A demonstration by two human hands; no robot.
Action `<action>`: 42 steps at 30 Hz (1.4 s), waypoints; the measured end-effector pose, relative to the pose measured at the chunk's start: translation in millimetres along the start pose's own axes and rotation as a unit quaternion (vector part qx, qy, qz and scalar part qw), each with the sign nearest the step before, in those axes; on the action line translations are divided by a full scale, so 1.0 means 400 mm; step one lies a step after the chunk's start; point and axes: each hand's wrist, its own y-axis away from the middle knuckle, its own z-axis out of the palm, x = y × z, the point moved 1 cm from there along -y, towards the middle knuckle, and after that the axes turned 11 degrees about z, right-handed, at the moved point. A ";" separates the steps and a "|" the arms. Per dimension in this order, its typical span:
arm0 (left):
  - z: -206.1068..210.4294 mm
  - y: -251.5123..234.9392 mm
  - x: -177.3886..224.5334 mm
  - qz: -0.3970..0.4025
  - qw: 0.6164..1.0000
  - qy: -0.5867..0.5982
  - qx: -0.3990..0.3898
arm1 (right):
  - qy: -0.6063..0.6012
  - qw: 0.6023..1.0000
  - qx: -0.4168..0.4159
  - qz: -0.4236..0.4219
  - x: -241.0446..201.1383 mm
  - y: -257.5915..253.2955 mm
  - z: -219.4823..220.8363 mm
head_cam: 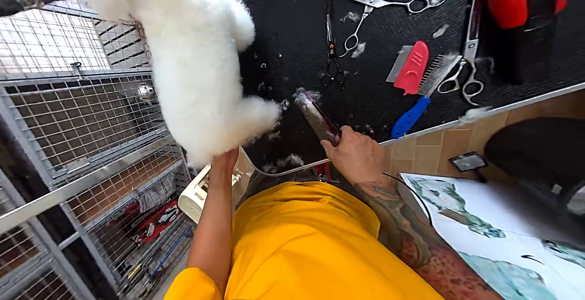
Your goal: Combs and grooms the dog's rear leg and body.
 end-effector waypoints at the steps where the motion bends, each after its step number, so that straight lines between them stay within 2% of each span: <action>1: 0.004 0.006 -0.001 -0.005 1.000 -0.003 -0.005 | 0.003 1.000 -0.005 0.003 0.000 0.002 -0.001; 5: 0.047 0.019 -0.011 -0.023 0.998 0.033 0.046 | 0.013 0.999 0.030 -0.017 0.001 0.015 0.015; 9: 0.081 0.029 -0.013 -0.024 0.985 0.139 0.102 | 0.041 0.997 -0.059 -0.009 -0.017 0.003 -0.013; 11: 0.086 0.028 -0.014 -0.017 0.981 0.159 0.109 | -0.005 0.995 -0.043 -0.084 -0.030 0.012 -0.022; 12: 0.089 0.029 -0.015 -0.010 0.982 0.155 0.104 | -0.063 0.988 0.005 -0.143 -0.037 0.028 -0.018; 14: 0.093 0.031 -0.022 0.014 0.987 0.142 0.075 | -0.192 0.938 0.113 -0.267 -0.072 0.072 -0.005; 15: 0.091 0.030 -0.029 0.029 0.988 0.145 0.052 | -0.232 0.906 0.137 -0.326 -0.096 0.093 0.001; 16: 0.094 0.030 -0.032 0.043 0.989 0.140 0.035 | -0.255 0.882 0.135 -0.374 -0.121 0.111 0.008; 18: 0.116 0.044 -0.033 0.064 0.988 0.130 0.044 | -0.259 0.868 0.095 -0.413 -0.165 0.132 0.023; 20: 0.132 0.048 -0.045 0.072 0.987 0.127 0.061 | -0.213 0.897 0.043 -0.385 -0.203 0.112 0.022; 23: 0.149 0.050 -0.064 0.082 0.984 0.132 0.090 | -0.106 0.957 -0.082 -0.259 -0.224 0.018 -0.038; 25: 0.158 0.055 -0.068 0.082 0.981 0.129 0.116 | -0.125 0.964 -0.068 -0.224 -0.197 -0.043 -0.073; 28: 0.160 0.058 -0.070 0.095 0.979 0.127 0.127 | -0.193 0.944 -0.028 -0.266 -0.140 -0.057 -0.106; 30: 0.157 0.059 -0.072 0.096 0.977 0.132 0.134 | -0.191 0.930 -0.048 -0.309 -0.121 -0.041 -0.096; 34: 0.158 0.053 -0.076 0.095 0.976 0.143 0.131 | -0.029 0.951 -0.109 -0.286 -0.140 -0.057 -0.077; 36: 0.159 0.052 -0.077 0.086 0.976 0.154 0.131 | 0.007 0.957 -0.069 -0.283 -0.137 -0.057 -0.088; 39: 0.156 0.051 -0.080 0.089 0.975 0.159 0.127 | -0.098 0.937 0.045 -0.333 -0.111 -0.018 -0.080; 40: 0.157 0.052 -0.080 0.090 0.975 0.155 0.130 | -0.119 0.929 0.041 -0.347 -0.111 0.002 -0.073; 42: 0.159 0.054 -0.080 0.088 0.976 0.147 0.134 | -0.081 0.940 -0.026 -0.331 -0.130 0.029 -0.063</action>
